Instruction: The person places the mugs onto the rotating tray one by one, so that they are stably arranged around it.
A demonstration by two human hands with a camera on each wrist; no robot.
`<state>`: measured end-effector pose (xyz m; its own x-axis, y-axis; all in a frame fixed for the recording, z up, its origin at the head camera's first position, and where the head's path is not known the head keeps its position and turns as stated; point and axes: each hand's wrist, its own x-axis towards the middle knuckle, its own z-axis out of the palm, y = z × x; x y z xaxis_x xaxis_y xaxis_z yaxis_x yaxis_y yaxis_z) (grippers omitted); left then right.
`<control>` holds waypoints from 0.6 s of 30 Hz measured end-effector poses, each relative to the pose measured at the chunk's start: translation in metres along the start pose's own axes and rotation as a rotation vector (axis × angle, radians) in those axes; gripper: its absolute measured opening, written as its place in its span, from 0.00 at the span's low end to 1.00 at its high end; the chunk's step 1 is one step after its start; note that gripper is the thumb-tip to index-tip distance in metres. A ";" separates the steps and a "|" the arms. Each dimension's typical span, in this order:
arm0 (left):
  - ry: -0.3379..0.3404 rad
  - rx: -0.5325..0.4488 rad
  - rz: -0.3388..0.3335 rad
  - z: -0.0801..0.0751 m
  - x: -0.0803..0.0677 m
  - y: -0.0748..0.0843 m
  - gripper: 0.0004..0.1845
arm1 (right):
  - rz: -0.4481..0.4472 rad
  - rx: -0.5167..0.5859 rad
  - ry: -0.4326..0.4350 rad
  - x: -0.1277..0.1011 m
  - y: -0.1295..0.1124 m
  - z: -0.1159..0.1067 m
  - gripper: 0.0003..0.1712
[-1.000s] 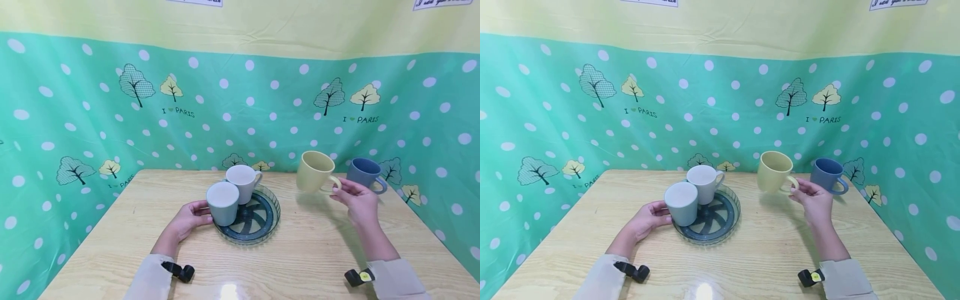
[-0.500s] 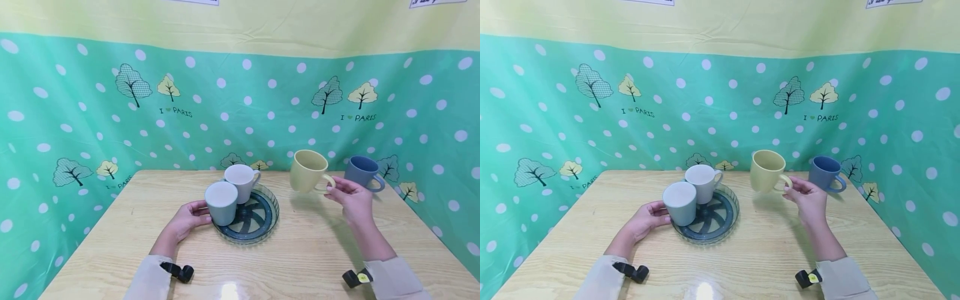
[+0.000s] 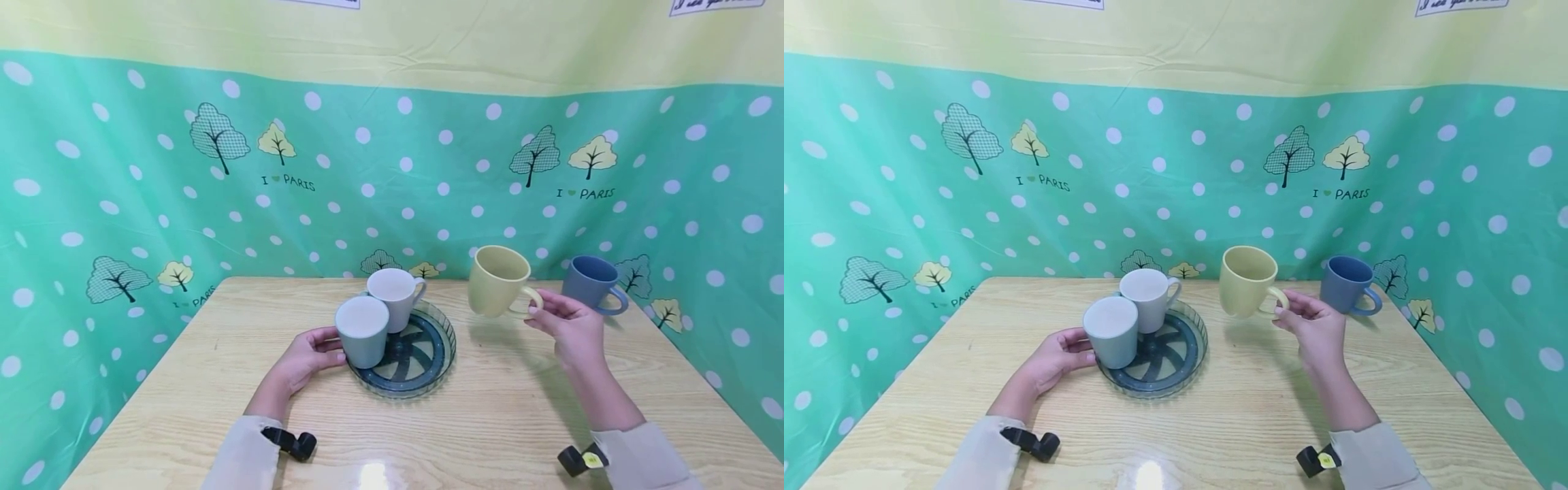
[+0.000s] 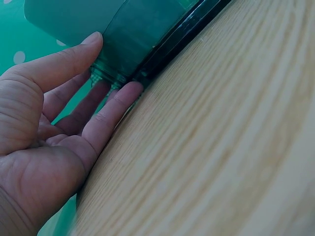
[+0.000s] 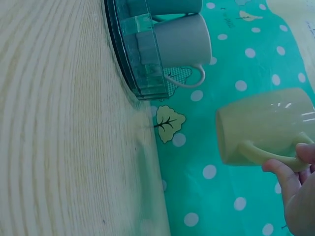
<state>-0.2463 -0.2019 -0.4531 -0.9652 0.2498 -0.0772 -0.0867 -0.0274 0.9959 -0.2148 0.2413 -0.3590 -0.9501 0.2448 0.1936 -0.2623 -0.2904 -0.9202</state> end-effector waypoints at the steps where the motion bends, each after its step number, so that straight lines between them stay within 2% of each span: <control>1: 0.001 -0.001 -0.001 0.000 0.000 0.000 0.35 | 0.002 0.004 -0.003 0.000 -0.001 0.001 0.18; 12: -0.022 0.005 0.006 0.000 0.000 0.001 0.34 | -0.001 0.021 -0.048 -0.003 -0.003 0.007 0.18; 18: -0.006 0.004 -0.002 0.001 -0.001 0.001 0.34 | -0.002 0.030 -0.059 -0.004 -0.002 0.010 0.18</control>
<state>-0.2457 -0.2014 -0.4518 -0.9636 0.2553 -0.0791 -0.0879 -0.0234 0.9959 -0.2120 0.2318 -0.3551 -0.9575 0.1908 0.2161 -0.2686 -0.3178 -0.9093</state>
